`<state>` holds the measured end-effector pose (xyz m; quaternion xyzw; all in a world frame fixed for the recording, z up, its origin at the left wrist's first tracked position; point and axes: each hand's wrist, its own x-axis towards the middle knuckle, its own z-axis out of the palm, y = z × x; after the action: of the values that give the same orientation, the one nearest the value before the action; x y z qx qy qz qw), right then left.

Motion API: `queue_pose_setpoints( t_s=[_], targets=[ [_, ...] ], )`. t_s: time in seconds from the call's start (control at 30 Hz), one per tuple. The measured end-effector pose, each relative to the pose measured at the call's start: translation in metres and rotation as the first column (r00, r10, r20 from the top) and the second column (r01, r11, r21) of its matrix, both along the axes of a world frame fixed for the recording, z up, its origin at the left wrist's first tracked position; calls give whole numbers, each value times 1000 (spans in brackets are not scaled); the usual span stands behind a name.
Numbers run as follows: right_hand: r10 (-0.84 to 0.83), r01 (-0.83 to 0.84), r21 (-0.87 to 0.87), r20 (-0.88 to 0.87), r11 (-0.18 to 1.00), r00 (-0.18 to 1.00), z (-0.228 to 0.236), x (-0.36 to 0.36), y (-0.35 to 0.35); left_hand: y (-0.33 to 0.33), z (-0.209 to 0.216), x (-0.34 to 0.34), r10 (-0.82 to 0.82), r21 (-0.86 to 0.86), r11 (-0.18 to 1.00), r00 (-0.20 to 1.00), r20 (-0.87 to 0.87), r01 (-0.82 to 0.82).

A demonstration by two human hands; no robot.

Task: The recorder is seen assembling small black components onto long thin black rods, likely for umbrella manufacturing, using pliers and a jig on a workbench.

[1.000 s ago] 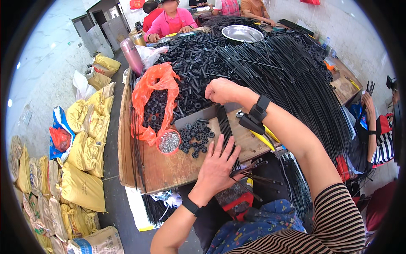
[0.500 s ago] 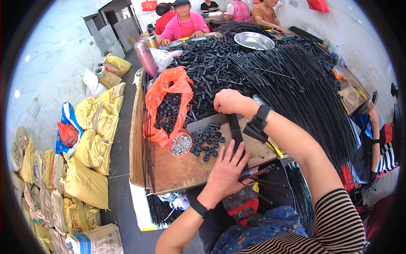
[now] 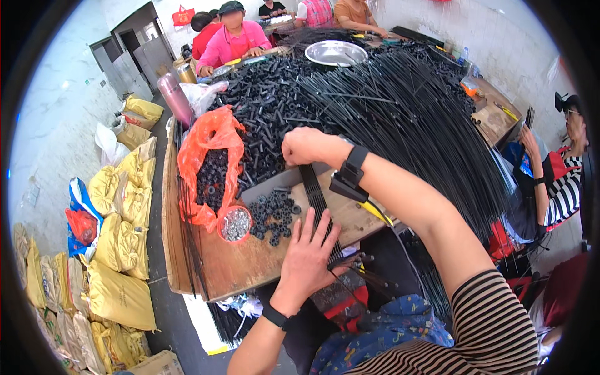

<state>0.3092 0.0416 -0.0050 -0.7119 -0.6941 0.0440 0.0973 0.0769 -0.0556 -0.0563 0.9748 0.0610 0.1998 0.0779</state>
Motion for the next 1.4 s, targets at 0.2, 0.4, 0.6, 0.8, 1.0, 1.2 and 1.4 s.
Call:
queue_pose_setpoints(
  t_s=[0.2, 0.4, 0.6, 0.8, 1.0, 1.2, 1.4],
  targets=[
    [40, -40, 14, 13, 999, 999, 0, -17, 6, 1, 3, 1, 27, 35, 999, 1000, -9, -26],
    [2, -2, 5, -115, 1000, 993, -2, -16, 7, 0, 2, -1, 32, 35, 999, 999, -22, -31],
    [-138, 117, -118, -189, 986, 972, 11, 6, -6, 0, 2, -4, 27, 34, 999, 1000, -10, -26],
    [-161, 165, 18, -153, 986, 975, 0, 13, -7, 0, 3, 0, 29, 41, 999, 1000, 0, -29],
    [-167, 157, -85, -126, 984, 978, 1, 12, -7, -1, 3, -3, 42, 19, 999, 999, 16, -42],
    [-86, 79, -44, -183, 996, 979, 7, 13, -15, 0, 3, 0, 16, 15, 1000, 999, 44, -16],
    [-97, 96, 151, -5, 984, 995, -1, -18, -6, 0, 3, -4, 45, 19, 999, 999, 4, -45]
  ],
)
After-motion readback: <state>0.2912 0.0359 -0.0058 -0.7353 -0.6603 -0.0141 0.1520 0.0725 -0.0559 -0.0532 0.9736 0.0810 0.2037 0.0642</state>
